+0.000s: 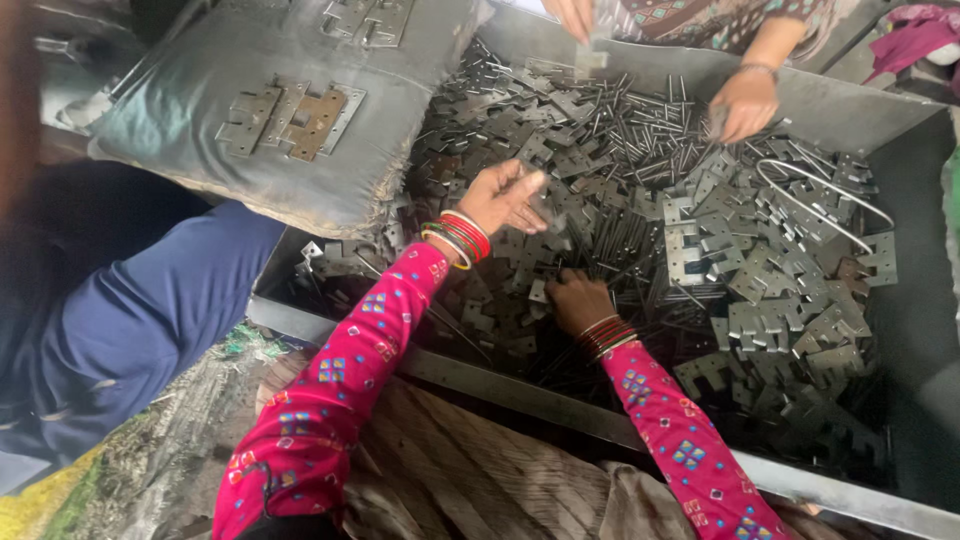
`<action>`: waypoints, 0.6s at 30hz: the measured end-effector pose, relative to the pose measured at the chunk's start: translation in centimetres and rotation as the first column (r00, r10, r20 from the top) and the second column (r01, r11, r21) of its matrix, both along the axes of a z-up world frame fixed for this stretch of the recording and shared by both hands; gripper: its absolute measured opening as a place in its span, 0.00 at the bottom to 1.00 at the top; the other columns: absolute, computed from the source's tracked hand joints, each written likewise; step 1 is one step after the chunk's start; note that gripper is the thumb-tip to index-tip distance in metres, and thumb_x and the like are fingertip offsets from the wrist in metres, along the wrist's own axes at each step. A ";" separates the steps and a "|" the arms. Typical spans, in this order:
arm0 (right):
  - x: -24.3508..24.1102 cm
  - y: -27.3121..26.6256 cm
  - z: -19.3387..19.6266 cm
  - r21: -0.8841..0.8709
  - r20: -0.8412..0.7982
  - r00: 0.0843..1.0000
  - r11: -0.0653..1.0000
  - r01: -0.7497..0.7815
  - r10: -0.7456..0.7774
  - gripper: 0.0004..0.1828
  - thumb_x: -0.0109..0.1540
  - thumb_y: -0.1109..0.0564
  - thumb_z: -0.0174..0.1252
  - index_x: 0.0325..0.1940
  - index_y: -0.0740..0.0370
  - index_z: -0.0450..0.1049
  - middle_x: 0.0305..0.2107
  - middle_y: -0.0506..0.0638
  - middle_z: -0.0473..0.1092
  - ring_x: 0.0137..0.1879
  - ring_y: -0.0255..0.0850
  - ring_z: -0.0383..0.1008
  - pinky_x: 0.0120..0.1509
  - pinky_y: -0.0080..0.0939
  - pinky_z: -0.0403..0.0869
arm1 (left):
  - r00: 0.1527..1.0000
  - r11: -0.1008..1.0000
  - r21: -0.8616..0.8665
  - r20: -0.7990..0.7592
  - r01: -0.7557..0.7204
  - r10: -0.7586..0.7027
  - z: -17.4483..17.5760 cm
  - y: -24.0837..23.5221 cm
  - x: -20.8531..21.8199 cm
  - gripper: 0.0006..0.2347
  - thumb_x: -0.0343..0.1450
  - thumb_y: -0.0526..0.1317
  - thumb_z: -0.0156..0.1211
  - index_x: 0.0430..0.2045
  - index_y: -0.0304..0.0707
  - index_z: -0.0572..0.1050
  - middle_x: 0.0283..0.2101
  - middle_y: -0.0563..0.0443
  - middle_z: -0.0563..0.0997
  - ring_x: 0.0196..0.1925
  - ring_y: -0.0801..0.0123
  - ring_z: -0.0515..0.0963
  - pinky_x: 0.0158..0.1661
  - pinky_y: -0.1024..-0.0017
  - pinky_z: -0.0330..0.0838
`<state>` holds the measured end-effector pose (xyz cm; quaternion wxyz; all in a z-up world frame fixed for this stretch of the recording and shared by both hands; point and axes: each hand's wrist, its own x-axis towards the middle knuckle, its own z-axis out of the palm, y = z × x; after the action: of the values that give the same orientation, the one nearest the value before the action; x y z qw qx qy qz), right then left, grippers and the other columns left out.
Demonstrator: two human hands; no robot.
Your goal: The person sorts through a bin of metal parts and long pins, picking them up and moving them to different areas within the bin or to a side platform.
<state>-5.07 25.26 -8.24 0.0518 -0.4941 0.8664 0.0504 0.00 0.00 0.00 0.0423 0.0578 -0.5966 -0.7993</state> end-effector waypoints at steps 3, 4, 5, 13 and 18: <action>-1.8 1.7 0.3 -0.360 0.002 0.996 0.929 -0.087 0.094 0.24 0.47 0.60 0.68 0.48 0.55 0.81 0.53 0.62 0.74 0.53 0.54 0.77 0.55 0.49 0.76 | 0.965 0.979 -0.054 -0.190 -0.196 0.183 1.1 0.9 0.4 0.18 0.71 0.33 0.71 0.48 0.21 0.69 0.41 0.33 0.83 0.36 0.60 0.85 0.33 0.63 0.84; -2.2 2.5 0.8 -0.357 0.003 0.995 0.930 -0.088 0.095 0.24 0.47 0.60 0.68 0.48 0.55 0.81 0.53 0.62 0.74 0.53 0.54 0.77 0.55 0.49 0.76 | 0.965 0.979 -0.050 -0.189 -0.197 0.185 1.3 0.9 0.6 0.18 0.71 0.33 0.71 0.48 0.21 0.69 0.41 0.33 0.83 0.36 0.60 0.85 0.33 0.63 0.84; -2.7 3.6 1.8 -0.490 0.224 0.974 0.867 0.089 0.026 0.18 0.52 0.59 0.68 0.47 0.56 0.81 0.46 0.59 0.77 0.48 0.50 0.80 0.52 0.45 0.76 | 0.925 0.956 -0.097 -0.296 -0.278 0.239 1.5 0.5 0.7 0.21 0.68 0.32 0.73 0.51 0.26 0.68 0.45 0.37 0.83 0.42 0.64 0.84 0.37 0.64 0.85; -4.7 12.8 8.8 -0.312 0.753 0.314 -0.106 0.944 0.578 0.15 0.74 0.46 0.59 0.51 0.62 0.74 0.40 0.49 0.73 0.48 0.41 0.77 0.54 0.62 0.79 | 0.954 0.916 0.349 -0.144 -0.199 0.262 2.4 -0.6 0.5 0.19 0.65 0.26 0.66 0.52 0.21 0.74 0.43 0.36 0.84 0.39 0.55 0.86 0.39 0.57 0.86; -3.3 11.8 9.3 -0.103 0.850 0.083 0.010 0.995 0.520 0.16 0.66 0.50 0.53 0.54 0.59 0.73 0.43 0.50 0.75 0.47 0.42 0.78 0.55 0.65 0.77 | 0.991 0.940 0.316 0.080 -0.131 0.111 2.2 5.1 1.0 0.14 0.68 0.33 0.57 0.48 0.32 0.72 0.37 0.36 0.85 0.33 0.51 0.87 0.29 0.53 0.83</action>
<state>-8.40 37.02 1.03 0.2444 0.0202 0.4841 -0.8400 1.04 5.10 2.19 0.0634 0.1247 -0.4554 -0.8792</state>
